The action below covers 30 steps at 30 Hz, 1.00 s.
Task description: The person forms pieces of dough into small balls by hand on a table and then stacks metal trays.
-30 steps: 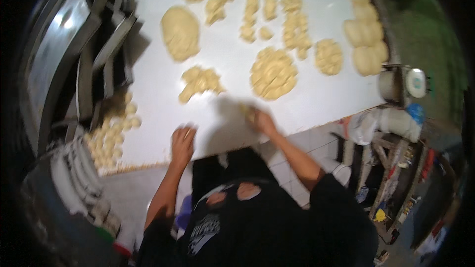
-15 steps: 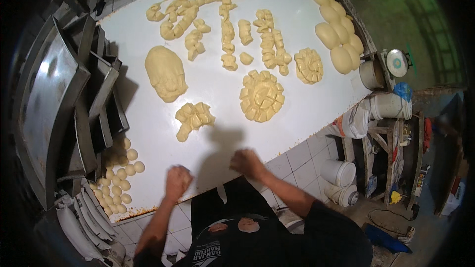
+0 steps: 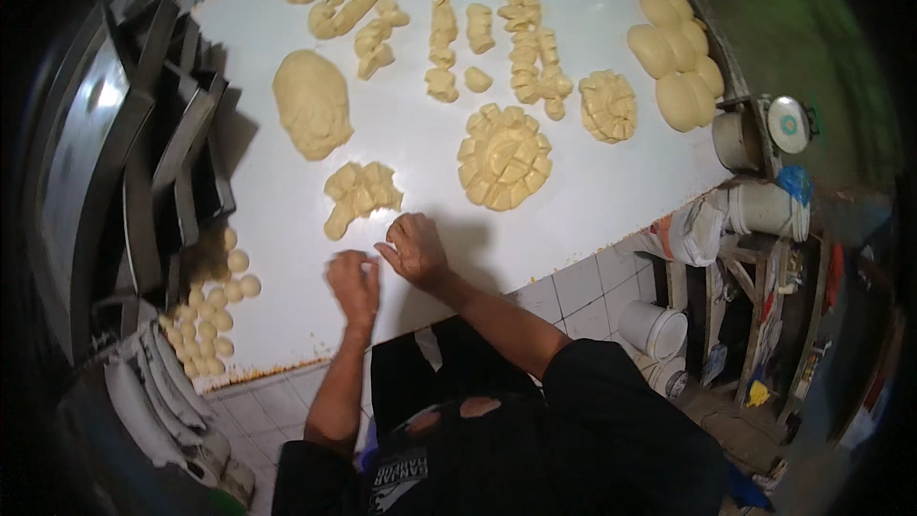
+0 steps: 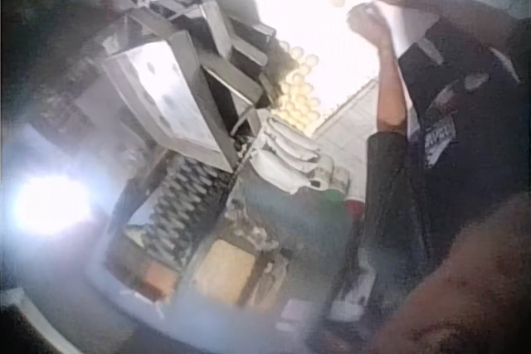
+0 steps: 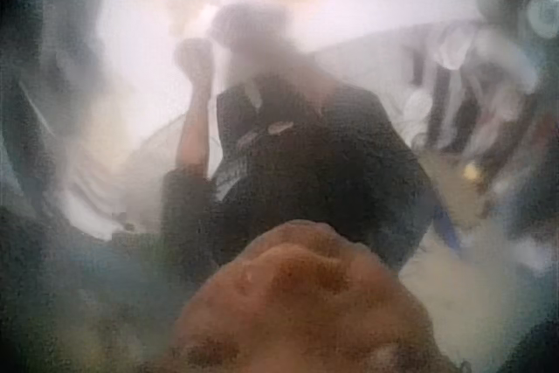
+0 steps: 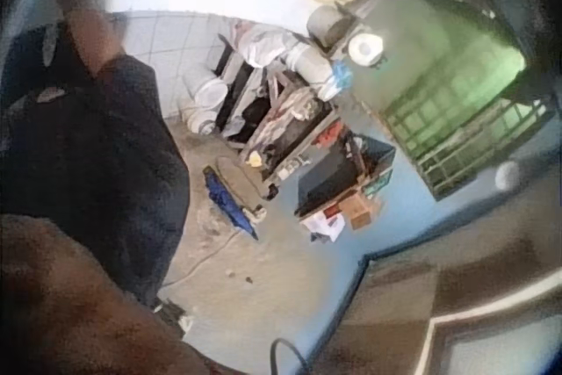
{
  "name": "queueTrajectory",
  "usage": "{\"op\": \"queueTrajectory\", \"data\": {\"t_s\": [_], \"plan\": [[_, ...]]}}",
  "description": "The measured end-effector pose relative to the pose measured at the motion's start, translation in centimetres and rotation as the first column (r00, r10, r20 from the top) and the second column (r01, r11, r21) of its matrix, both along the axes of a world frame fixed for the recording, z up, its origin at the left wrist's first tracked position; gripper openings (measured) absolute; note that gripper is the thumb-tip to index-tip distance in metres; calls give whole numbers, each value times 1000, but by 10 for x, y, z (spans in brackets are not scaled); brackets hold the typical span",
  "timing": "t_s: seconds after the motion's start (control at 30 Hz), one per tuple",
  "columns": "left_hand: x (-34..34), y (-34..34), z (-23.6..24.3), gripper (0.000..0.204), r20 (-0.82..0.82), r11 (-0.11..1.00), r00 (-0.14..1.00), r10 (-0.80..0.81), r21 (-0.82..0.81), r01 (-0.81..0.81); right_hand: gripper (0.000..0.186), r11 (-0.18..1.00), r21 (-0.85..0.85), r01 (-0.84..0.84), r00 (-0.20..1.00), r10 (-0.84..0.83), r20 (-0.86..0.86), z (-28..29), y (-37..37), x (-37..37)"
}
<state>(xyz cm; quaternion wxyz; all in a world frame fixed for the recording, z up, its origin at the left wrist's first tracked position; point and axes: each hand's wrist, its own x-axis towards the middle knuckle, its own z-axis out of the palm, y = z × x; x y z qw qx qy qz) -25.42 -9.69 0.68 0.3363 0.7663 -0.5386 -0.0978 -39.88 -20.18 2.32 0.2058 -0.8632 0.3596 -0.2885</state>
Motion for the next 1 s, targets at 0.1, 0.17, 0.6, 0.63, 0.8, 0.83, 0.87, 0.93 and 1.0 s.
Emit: {"op": "queueTrajectory", "data": {"t_s": [0.1, 0.17, 0.6, 0.63, 0.8, 0.83, 0.87, 0.93, 1.0], "plan": [[-1, 74, 7, 14, -99, 971, 966, -240, -6, 241, 29, 917, -6, -399, 910, 395, -125, -33, 45, -55], [47, 100, -3, 14, 27, 971, 982, -187, 160, 181, 29, 843, 134, -521, 781, 534, -322, -26, 9, -74], [46, 32, 8, 22, 90, 941, 937, 338, -8, -338, 37, 942, 13, -335, 935, 334, -119, -11, -39, -10], [19, 27, 3, 24, 55, 961, 962, 269, 54, -272, 36, 983, -10, -182, 957, 175, -230, -20, -13, 0], [36, 112, -5, 24, -94, 994, 990, -102, -47, 98, 29, 704, 572, -421, 633, 680, -371, -15, -16, -64], [56, 113, -6, 18, 158, 988, 987, 38, 140, -60, 29, 795, 455, -401, 669, 594, -447, -10, -30, -56], [68, 94, 1, 14, 221, 963, 960, 174, 163, -213, 28, 859, 345, -379, 694, 510, -509, -1, -40, -41], [55, 43, 4, 16, 111, 906, 899, 424, -67, -419, 26, 960, -3, -279, 952, 277, -128, -1, -30, -6], [25, 67, -21, 16, -15, 972, 972, 236, 18, -236, 26, 950, 3, -312, 941, 310, -133, -20, 10, -21]]}}
